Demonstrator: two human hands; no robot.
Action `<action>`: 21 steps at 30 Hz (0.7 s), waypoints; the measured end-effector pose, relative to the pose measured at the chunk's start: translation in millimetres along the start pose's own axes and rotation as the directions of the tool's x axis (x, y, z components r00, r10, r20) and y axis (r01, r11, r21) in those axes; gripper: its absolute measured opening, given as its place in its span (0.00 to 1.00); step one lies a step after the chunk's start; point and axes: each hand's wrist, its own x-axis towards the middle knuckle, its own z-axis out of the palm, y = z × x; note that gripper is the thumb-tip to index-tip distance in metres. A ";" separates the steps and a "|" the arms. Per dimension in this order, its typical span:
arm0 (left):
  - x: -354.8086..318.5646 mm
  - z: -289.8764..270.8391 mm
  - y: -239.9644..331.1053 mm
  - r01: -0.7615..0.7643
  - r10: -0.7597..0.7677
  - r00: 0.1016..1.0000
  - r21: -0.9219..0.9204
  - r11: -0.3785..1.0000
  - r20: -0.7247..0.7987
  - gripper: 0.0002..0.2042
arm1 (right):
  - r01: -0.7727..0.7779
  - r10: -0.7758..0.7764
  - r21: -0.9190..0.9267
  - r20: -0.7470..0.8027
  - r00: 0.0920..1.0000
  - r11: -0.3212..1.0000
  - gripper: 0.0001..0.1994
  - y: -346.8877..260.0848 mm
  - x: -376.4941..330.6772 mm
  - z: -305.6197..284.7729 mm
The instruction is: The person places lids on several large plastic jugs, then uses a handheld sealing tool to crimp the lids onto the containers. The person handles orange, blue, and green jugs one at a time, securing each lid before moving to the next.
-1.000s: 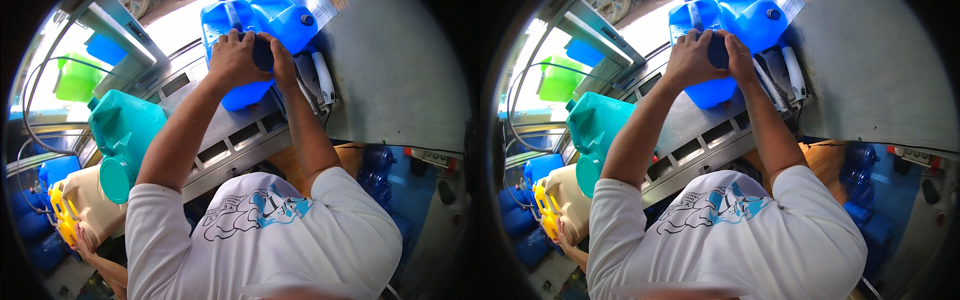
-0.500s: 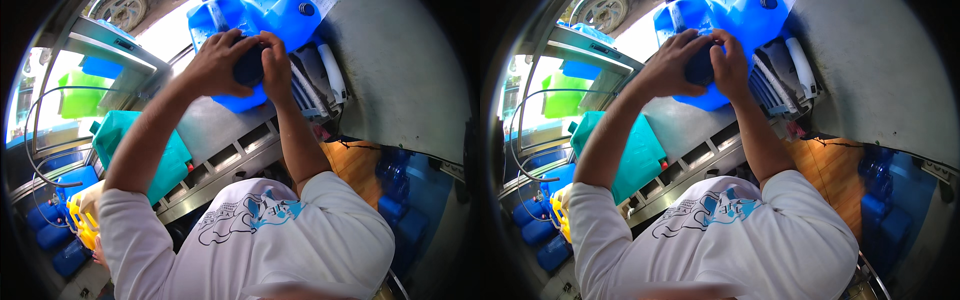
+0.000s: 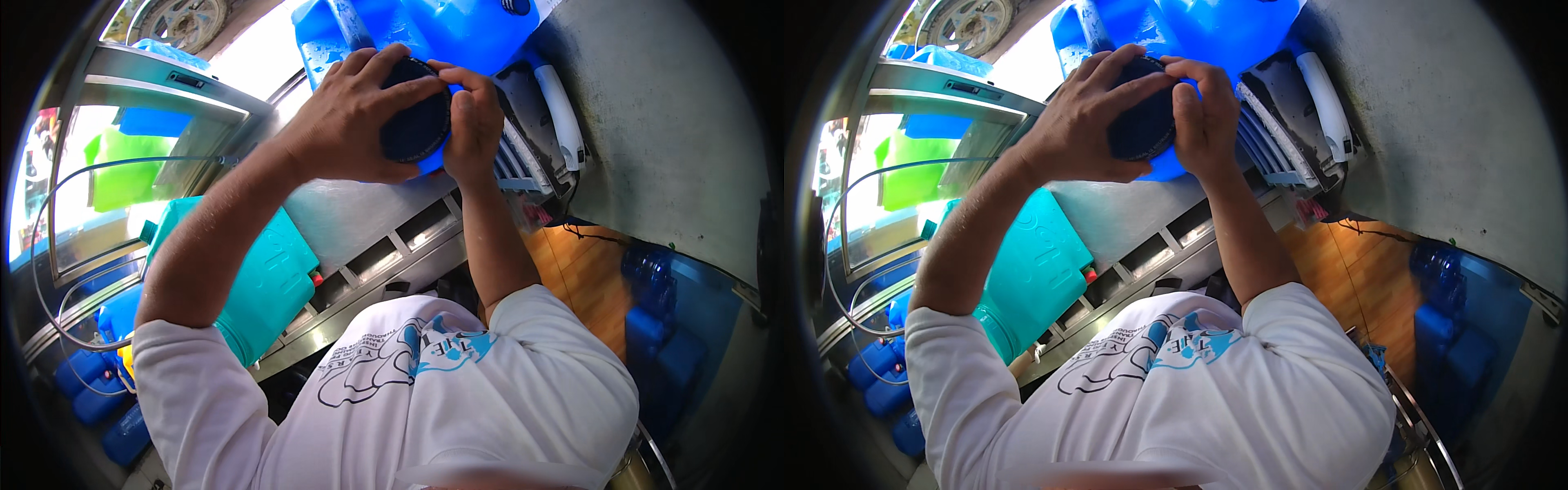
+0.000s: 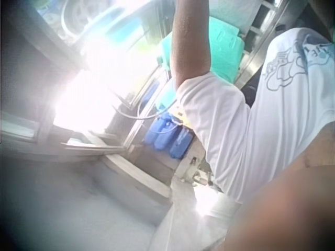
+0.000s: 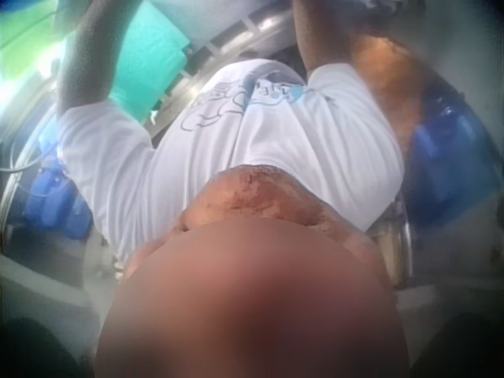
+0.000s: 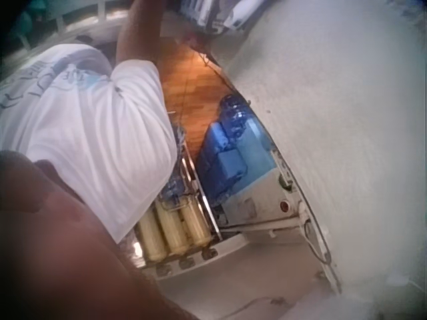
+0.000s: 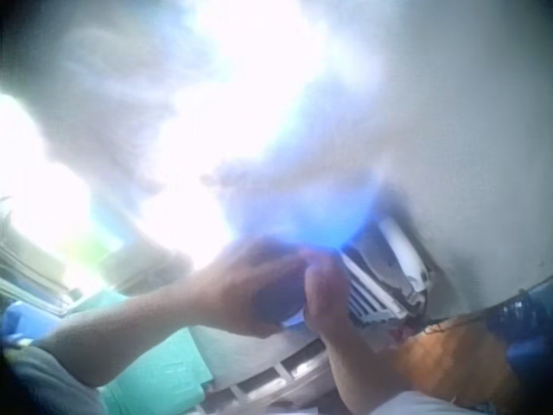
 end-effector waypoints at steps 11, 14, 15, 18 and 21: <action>-16.3 -6.7 -1.8 0.059 -0.064 0.994 -0.057 0.997 -0.094 0.48 | 0.182 -0.166 -0.159 0.112 0.980 0.970 0.26 -3.0 3.7 9.7; -31.1 0.6 -12.6 0.343 -0.352 0.912 -0.078 0.936 -0.210 0.54 | 0.214 -0.190 -0.190 0.135 0.972 0.958 0.23 1.5 24.5 21.8; -37.4 3.1 -16.9 0.419 -0.426 0.861 -0.085 0.904 -0.277 0.55 | 0.221 -0.196 -0.204 0.137 0.971 0.954 0.22 5.9 34.4 29.3; -34.1 0.4 -50.6 0.527 -0.546 0.742 -0.164 0.834 -0.389 0.60 | 0.303 -0.241 -0.264 0.241 0.940 0.916 0.18 26.3 68.8 55.4; -32.9 -10.3 -62.3 0.742 -0.681 0.569 -0.070 0.667 -0.461 0.58 | 0.305 -0.199 -0.553 0.245 0.949 0.776 0.29 43.8 75.6 83.3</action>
